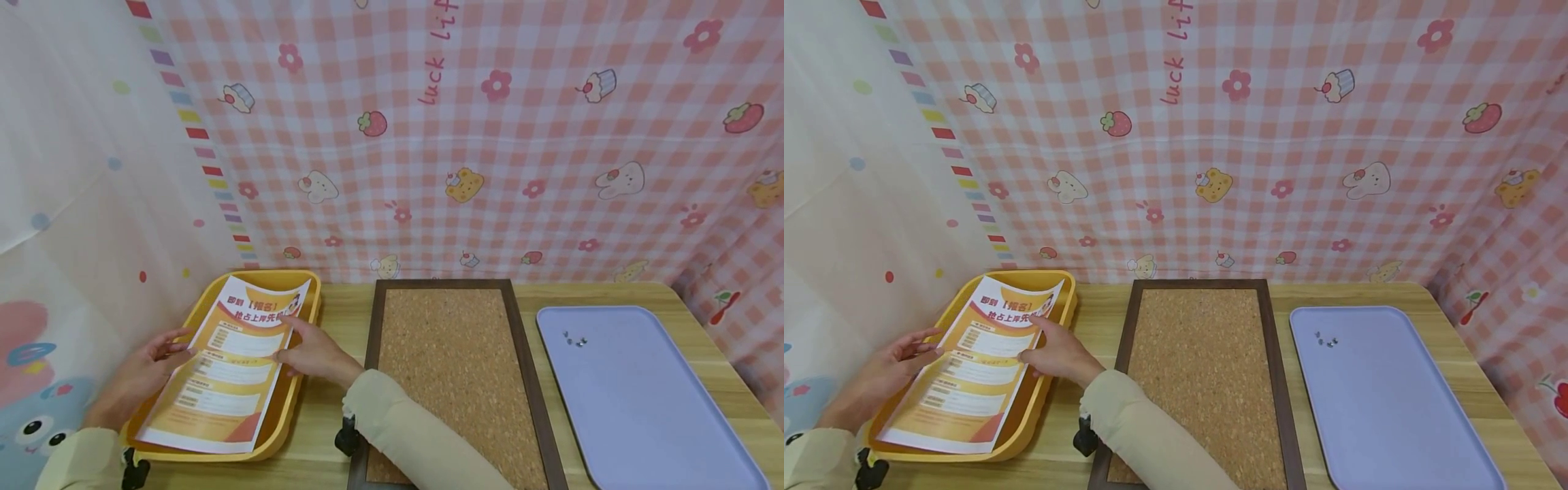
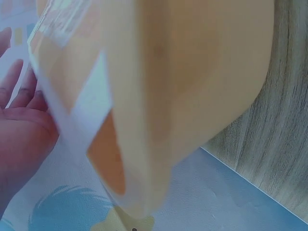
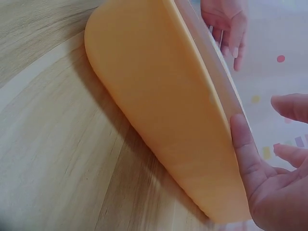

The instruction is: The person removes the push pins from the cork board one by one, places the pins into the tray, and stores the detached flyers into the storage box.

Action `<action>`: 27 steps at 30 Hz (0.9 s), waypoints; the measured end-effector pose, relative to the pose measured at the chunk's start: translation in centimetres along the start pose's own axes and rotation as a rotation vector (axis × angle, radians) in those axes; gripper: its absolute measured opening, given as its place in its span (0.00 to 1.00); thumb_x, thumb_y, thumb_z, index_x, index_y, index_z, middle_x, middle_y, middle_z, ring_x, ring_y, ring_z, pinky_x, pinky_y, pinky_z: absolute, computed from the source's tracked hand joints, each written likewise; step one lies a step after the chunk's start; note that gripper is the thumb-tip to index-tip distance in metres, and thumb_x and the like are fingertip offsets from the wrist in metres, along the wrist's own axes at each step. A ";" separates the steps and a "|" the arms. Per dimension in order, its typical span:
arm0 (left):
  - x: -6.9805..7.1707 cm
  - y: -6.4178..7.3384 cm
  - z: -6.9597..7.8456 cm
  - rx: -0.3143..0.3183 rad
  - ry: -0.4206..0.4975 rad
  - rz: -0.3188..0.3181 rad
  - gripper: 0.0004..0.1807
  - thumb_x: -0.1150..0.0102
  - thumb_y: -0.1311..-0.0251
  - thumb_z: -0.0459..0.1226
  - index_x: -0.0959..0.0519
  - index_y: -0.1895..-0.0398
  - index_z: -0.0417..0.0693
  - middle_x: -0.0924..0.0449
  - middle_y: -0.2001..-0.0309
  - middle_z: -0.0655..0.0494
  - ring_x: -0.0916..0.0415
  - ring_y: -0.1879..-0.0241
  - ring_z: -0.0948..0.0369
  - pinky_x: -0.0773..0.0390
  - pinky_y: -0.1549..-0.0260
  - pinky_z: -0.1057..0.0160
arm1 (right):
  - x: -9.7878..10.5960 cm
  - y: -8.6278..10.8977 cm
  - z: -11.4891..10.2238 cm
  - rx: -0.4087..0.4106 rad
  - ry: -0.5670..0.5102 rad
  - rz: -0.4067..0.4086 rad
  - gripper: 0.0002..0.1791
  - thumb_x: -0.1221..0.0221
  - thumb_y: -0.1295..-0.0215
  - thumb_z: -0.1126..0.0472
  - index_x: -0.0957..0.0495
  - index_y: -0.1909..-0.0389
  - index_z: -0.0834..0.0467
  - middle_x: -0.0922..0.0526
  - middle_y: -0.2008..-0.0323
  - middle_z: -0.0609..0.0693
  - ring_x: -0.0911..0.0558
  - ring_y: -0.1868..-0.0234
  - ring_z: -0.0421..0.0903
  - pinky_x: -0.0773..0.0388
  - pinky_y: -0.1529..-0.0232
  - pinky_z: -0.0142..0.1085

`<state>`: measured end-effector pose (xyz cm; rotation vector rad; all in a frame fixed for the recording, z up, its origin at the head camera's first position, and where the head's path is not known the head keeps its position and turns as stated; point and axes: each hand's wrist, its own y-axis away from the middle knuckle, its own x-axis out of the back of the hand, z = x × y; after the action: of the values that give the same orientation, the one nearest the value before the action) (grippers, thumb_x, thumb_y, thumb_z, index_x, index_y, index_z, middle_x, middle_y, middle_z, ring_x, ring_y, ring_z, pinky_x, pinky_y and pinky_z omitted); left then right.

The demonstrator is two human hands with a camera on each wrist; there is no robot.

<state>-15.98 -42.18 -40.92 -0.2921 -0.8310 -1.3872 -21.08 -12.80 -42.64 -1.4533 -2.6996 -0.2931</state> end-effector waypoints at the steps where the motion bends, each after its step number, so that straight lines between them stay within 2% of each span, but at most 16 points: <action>1: -0.1 0.0 0.0 -0.009 -0.001 -0.002 0.45 0.52 0.29 0.58 0.49 0.23 0.37 0.36 0.35 0.32 0.31 0.46 0.47 0.26 0.59 0.64 | 0.0 0.0 0.0 0.006 0.011 -0.001 0.38 0.34 0.38 0.64 0.33 0.28 0.44 0.26 0.36 0.55 0.18 0.77 0.46 0.17 0.69 0.39; 5: -0.2 0.1 -0.4 -0.089 0.021 -0.024 0.40 0.53 0.26 0.53 0.48 0.24 0.34 0.33 0.38 0.31 0.24 0.51 0.57 0.20 0.60 0.69 | -0.2 0.2 -0.2 0.015 0.046 0.003 0.38 0.34 0.38 0.62 0.34 0.28 0.43 0.24 0.37 0.53 0.19 0.78 0.44 0.18 0.70 0.37; 8: -0.3 0.1 -0.6 -0.121 0.041 -0.048 0.38 0.54 0.25 0.51 0.48 0.24 0.33 0.32 0.38 0.30 0.23 0.54 0.66 0.20 0.59 0.69 | -0.4 0.4 -0.3 0.006 0.061 0.007 0.38 0.34 0.38 0.62 0.34 0.28 0.42 0.23 0.39 0.50 0.19 0.78 0.42 0.19 0.71 0.34; 11: -0.4 0.2 -0.8 -0.130 0.043 -0.060 0.38 0.56 0.24 0.51 0.48 0.24 0.33 0.33 0.37 0.29 0.23 0.54 0.70 0.20 0.58 0.69 | -0.5 0.6 -0.5 0.003 0.075 0.008 0.38 0.34 0.38 0.62 0.34 0.27 0.43 0.20 0.43 0.50 0.19 0.77 0.42 0.20 0.72 0.32; 14: -0.5 0.3 -0.7 -0.128 0.029 -0.057 0.38 0.57 0.24 0.51 0.48 0.24 0.34 0.33 0.36 0.29 0.23 0.53 0.67 0.20 0.58 0.70 | -0.6 0.8 -0.9 0.026 0.104 0.004 0.37 0.35 0.37 0.62 0.35 0.27 0.44 0.15 0.56 0.49 0.20 0.79 0.41 0.22 0.75 0.30; 17: -0.5 0.5 -0.4 -0.105 0.031 -0.058 0.38 0.57 0.24 0.52 0.49 0.24 0.34 0.35 0.35 0.29 0.22 0.48 0.57 0.20 0.58 0.69 | -0.7 1.0 -1.1 0.053 0.149 0.004 0.37 0.36 0.37 0.62 0.35 0.27 0.45 0.15 0.69 0.48 0.23 0.83 0.39 0.26 0.79 0.29; 20: -0.6 0.5 -0.1 -0.066 0.044 -0.062 0.39 0.58 0.24 0.54 0.50 0.23 0.35 0.37 0.33 0.29 0.26 0.43 0.47 0.20 0.57 0.68 | -0.7 1.1 -1.3 0.067 0.185 0.008 0.36 0.37 0.36 0.62 0.35 0.27 0.44 0.17 0.73 0.46 0.25 0.84 0.37 0.28 0.81 0.29; 22: -0.7 0.6 0.1 -0.054 0.045 -0.062 0.40 0.58 0.25 0.54 0.50 0.23 0.36 0.38 0.32 0.29 0.28 0.42 0.45 0.21 0.57 0.68 | -0.7 1.1 -1.3 0.071 0.201 0.014 0.35 0.37 0.36 0.62 0.34 0.28 0.45 0.17 0.74 0.46 0.25 0.84 0.37 0.29 0.81 0.29; 24: -0.8 0.6 0.2 -0.059 0.047 -0.059 0.41 0.58 0.25 0.55 0.50 0.23 0.36 0.38 0.32 0.29 0.27 0.43 0.46 0.21 0.57 0.69 | -0.6 1.2 -1.4 0.078 0.211 0.018 0.34 0.37 0.36 0.62 0.33 0.29 0.46 0.18 0.74 0.44 0.25 0.83 0.36 0.29 0.81 0.28; 27: -1.0 0.7 0.3 -0.101 0.049 -0.050 0.39 0.57 0.25 0.53 0.49 0.24 0.34 0.36 0.33 0.29 0.23 0.48 0.57 0.21 0.58 0.70 | -0.4 1.3 -1.4 0.076 0.222 0.016 0.34 0.37 0.36 0.61 0.33 0.29 0.47 0.20 0.78 0.45 0.27 0.84 0.37 0.31 0.83 0.29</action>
<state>-15.39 -41.06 -41.17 -0.3160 -0.7334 -1.4799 -19.82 -12.75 -41.15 -1.3355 -2.4945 -0.3254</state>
